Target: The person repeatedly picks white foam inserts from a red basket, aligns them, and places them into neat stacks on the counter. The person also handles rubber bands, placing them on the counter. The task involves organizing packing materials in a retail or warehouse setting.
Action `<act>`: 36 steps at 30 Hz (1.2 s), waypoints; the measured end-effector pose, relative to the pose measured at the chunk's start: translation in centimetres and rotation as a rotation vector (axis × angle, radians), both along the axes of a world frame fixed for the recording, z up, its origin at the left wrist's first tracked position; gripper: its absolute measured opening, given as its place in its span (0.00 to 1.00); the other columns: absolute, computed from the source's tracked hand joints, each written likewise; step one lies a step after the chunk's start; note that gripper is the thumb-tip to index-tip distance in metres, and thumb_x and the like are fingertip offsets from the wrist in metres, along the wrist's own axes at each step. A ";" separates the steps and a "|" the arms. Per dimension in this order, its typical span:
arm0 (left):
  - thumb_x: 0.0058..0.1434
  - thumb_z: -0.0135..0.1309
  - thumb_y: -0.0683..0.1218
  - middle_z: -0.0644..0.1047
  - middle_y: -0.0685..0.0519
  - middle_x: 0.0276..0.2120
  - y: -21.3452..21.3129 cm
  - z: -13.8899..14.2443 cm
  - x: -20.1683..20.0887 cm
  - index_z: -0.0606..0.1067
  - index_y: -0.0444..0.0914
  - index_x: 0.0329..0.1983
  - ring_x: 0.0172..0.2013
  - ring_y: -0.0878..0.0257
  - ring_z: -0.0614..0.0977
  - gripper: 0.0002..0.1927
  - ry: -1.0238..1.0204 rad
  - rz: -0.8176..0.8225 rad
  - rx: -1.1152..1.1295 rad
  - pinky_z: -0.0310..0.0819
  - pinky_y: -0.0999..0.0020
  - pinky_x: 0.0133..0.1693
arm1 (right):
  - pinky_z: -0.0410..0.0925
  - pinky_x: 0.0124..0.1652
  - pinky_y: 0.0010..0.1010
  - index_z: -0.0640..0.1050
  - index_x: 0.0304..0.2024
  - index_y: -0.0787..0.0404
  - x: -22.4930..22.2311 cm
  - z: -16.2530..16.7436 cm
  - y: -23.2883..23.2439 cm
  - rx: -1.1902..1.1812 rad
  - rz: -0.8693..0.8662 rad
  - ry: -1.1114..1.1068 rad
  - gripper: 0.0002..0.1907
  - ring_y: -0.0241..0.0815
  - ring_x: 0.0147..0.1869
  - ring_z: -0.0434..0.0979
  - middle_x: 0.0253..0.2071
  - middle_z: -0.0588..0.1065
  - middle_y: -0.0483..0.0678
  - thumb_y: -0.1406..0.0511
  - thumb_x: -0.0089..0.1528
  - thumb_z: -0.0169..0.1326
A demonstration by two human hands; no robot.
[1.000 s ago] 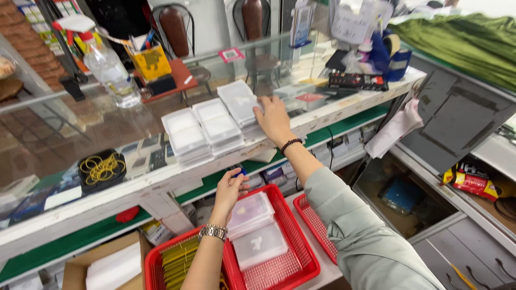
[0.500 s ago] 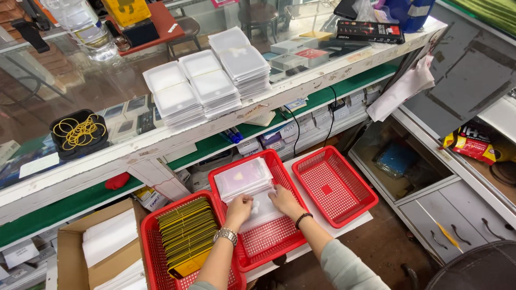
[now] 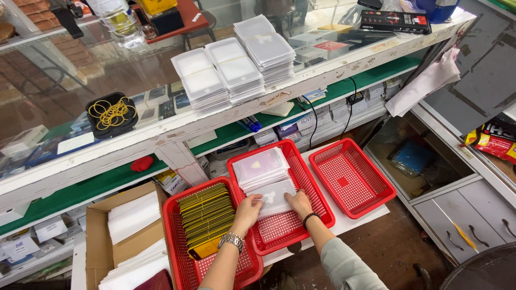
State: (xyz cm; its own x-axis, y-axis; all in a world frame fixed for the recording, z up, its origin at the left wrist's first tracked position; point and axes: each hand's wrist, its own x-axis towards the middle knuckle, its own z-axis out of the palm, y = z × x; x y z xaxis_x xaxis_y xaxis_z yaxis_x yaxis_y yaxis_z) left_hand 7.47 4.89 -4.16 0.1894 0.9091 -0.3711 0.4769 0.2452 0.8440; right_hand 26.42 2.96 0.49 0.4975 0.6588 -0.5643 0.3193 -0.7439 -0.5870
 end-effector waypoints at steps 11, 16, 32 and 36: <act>0.65 0.52 0.47 0.83 0.49 0.45 -0.6 0.2 -1.2 0.77 0.40 0.57 0.41 0.62 0.84 0.18 -0.142 -0.001 -0.085 0.80 0.68 0.43 | 0.70 0.56 0.48 0.65 0.63 0.66 -0.3 0.2 -0.1 -0.014 -0.231 0.289 0.36 0.56 0.59 0.73 0.60 0.71 0.60 0.55 0.60 0.63; 0.67 0.52 0.48 0.83 0.50 0.44 -0.4 0.5 -1.2 0.76 0.40 0.57 0.41 0.63 0.84 0.17 -0.181 0.009 -0.136 0.80 0.70 0.43 | 0.68 0.53 0.45 0.73 0.63 0.67 0.9 -0.4 -0.1 0.140 -0.284 0.695 0.35 0.50 0.56 0.77 0.57 0.78 0.56 0.56 0.57 0.63; 0.56 0.52 0.65 0.79 0.45 0.53 0.6 8.9 0.0 0.73 0.35 0.59 0.52 0.59 0.81 0.37 -0.809 0.034 -0.526 0.74 0.61 0.52 | 0.74 0.53 0.34 0.68 0.63 0.63 4.2 7.0 0.7 0.490 0.079 0.815 0.33 0.43 0.55 0.79 0.52 0.78 0.53 0.58 0.59 0.61; 0.58 0.55 0.57 0.79 0.44 0.49 -1.2 8.7 1.7 0.70 0.34 0.61 0.48 0.53 0.81 0.32 -1.113 0.118 -0.660 0.76 0.58 0.52 | 0.73 0.48 0.32 0.68 0.65 0.68 1.2 7.6 1.6 0.618 0.195 0.563 0.33 0.42 0.52 0.79 0.50 0.77 0.53 0.56 0.63 0.57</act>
State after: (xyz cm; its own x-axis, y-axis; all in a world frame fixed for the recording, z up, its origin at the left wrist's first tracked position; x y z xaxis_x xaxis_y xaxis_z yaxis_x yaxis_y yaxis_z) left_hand 9.17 3.72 4.50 0.6152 0.6486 -0.4482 -0.4509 0.7558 0.4748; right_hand 27.66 4.52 8.13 0.0975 0.9740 -0.2046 -0.0521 -0.2003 -0.9783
